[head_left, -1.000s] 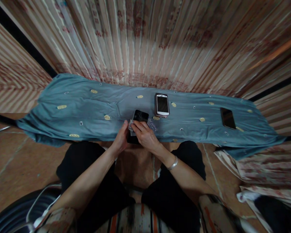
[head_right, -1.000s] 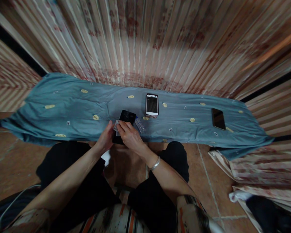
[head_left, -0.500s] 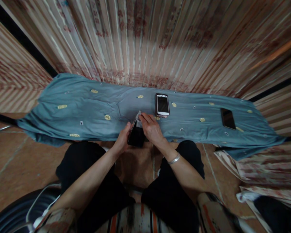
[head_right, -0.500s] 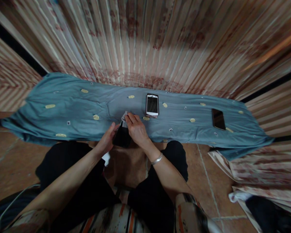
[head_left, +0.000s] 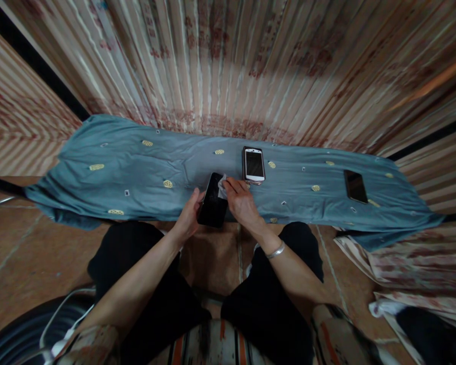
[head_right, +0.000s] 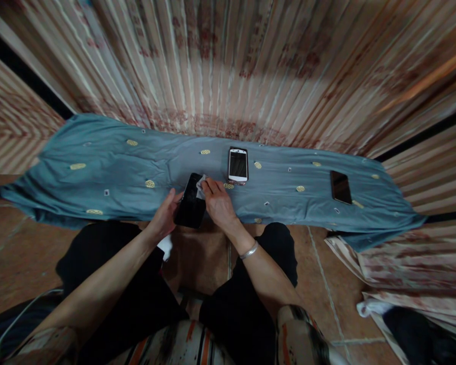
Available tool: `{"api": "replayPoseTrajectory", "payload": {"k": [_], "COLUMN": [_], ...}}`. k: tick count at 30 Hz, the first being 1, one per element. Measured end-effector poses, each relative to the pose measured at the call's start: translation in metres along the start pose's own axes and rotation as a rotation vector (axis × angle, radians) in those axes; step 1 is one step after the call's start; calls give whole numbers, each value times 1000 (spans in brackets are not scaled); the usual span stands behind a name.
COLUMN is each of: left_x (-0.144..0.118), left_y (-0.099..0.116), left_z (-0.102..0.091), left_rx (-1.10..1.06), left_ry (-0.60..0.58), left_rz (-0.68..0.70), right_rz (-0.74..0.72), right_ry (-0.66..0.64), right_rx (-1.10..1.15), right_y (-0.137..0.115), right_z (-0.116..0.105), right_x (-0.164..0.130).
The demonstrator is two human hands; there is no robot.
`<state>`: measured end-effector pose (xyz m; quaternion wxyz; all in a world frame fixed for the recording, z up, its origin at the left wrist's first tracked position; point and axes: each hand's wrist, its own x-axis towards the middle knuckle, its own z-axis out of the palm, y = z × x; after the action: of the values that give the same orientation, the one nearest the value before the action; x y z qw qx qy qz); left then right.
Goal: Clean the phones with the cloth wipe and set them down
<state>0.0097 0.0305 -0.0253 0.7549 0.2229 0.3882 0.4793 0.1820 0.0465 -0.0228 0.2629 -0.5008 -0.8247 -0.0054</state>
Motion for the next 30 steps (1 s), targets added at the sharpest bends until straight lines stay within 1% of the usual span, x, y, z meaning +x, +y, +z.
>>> {"api": "replayPoseTrajectory", "payload": {"k": [4,8,11,16,21,26,30], "left_x": [1,4,6,8,8,7,8], "left_y": [3,7,9,12,16,14,10], "left_z": [0,-2,-4,-5,-4,0,1], "left_rx": [-47,-61,-69,-72,-86,-80,-91], "left_ry": [0,-13,3,38,44,65,47], "left_rz": [-21,-9,-1,13,12,11,-6], "right_rz": [-24,-72,-107,-164,-216,-260,-292], "right_ry": [-33,-63,-86,-81,-83,-95,-102], "right_rx": [23,52,57,53,75,85,69], "right_y": [-8,-16,-22,-30,-35,-41,-43], "right_z": [2,3,4,6,6,4,6], "right_x": [-6,-13,-19,-30,-39,-43,-42]}}
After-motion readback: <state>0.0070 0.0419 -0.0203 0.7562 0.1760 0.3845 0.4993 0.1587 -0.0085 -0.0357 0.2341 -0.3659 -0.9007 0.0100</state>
